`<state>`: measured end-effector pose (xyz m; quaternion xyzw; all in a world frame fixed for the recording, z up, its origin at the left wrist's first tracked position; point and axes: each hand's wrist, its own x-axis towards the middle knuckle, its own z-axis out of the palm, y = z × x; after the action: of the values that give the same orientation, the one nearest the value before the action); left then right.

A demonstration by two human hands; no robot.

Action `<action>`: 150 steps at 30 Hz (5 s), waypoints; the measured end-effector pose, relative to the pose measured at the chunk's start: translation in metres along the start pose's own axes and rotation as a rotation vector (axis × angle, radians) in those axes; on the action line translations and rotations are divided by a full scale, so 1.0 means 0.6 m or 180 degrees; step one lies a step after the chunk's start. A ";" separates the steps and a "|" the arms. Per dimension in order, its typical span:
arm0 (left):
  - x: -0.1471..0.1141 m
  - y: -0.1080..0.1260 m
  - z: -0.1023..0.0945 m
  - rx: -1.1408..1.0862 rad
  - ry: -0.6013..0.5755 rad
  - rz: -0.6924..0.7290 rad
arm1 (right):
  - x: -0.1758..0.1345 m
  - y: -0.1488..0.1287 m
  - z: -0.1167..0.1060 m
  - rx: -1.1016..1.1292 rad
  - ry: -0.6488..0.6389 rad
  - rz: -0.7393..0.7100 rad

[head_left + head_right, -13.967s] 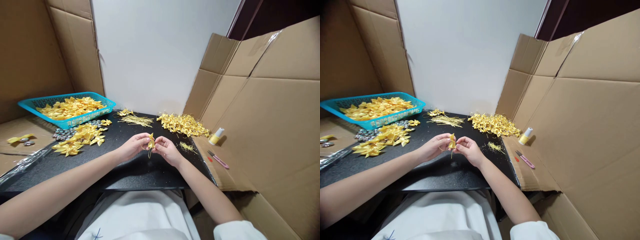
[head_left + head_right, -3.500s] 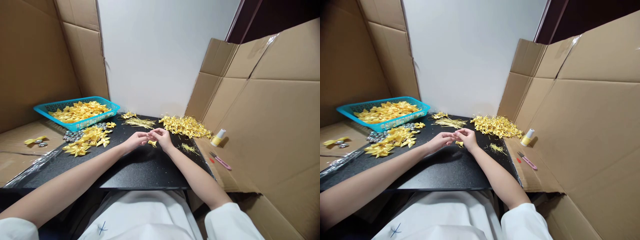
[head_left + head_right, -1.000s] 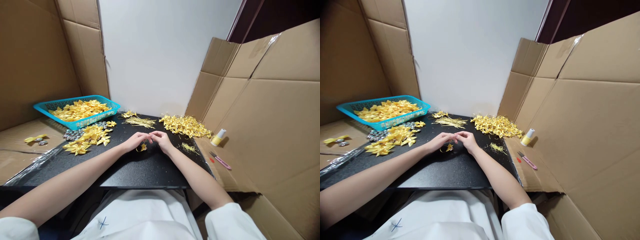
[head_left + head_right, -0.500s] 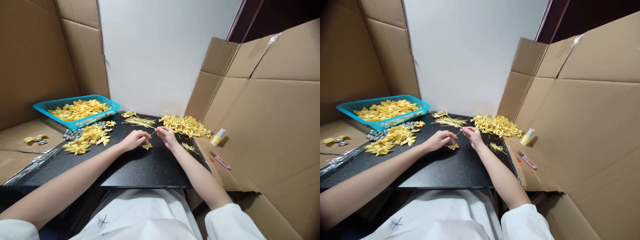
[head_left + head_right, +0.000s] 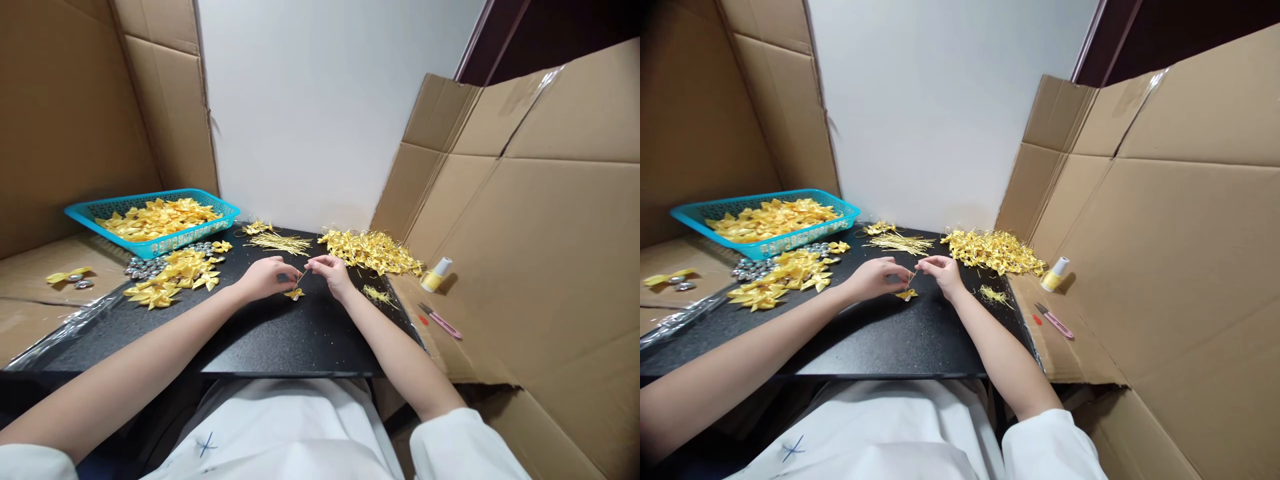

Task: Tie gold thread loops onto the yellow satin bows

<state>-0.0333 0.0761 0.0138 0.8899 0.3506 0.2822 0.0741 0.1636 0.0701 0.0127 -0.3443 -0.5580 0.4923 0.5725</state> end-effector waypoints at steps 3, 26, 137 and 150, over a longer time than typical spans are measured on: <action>-0.001 0.003 -0.002 0.0006 -0.0086 0.0069 | -0.001 0.001 0.001 -0.0077 -0.0022 -0.0024; -0.006 0.019 -0.015 -0.0748 -0.0146 0.0115 | -0.004 -0.001 0.000 0.0067 -0.0386 -0.0049; -0.003 0.014 0.011 -0.1113 -0.0513 -0.0331 | 0.013 -0.003 -0.017 0.0252 0.0608 0.0089; 0.003 0.020 0.018 -0.0985 -0.0370 -0.0413 | 0.011 -0.004 -0.015 0.0282 0.0523 0.0126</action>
<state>-0.0196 0.0692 0.0097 0.8582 0.3548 0.2755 0.2484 0.1721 0.0772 0.0155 -0.3687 -0.4799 0.4979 0.6212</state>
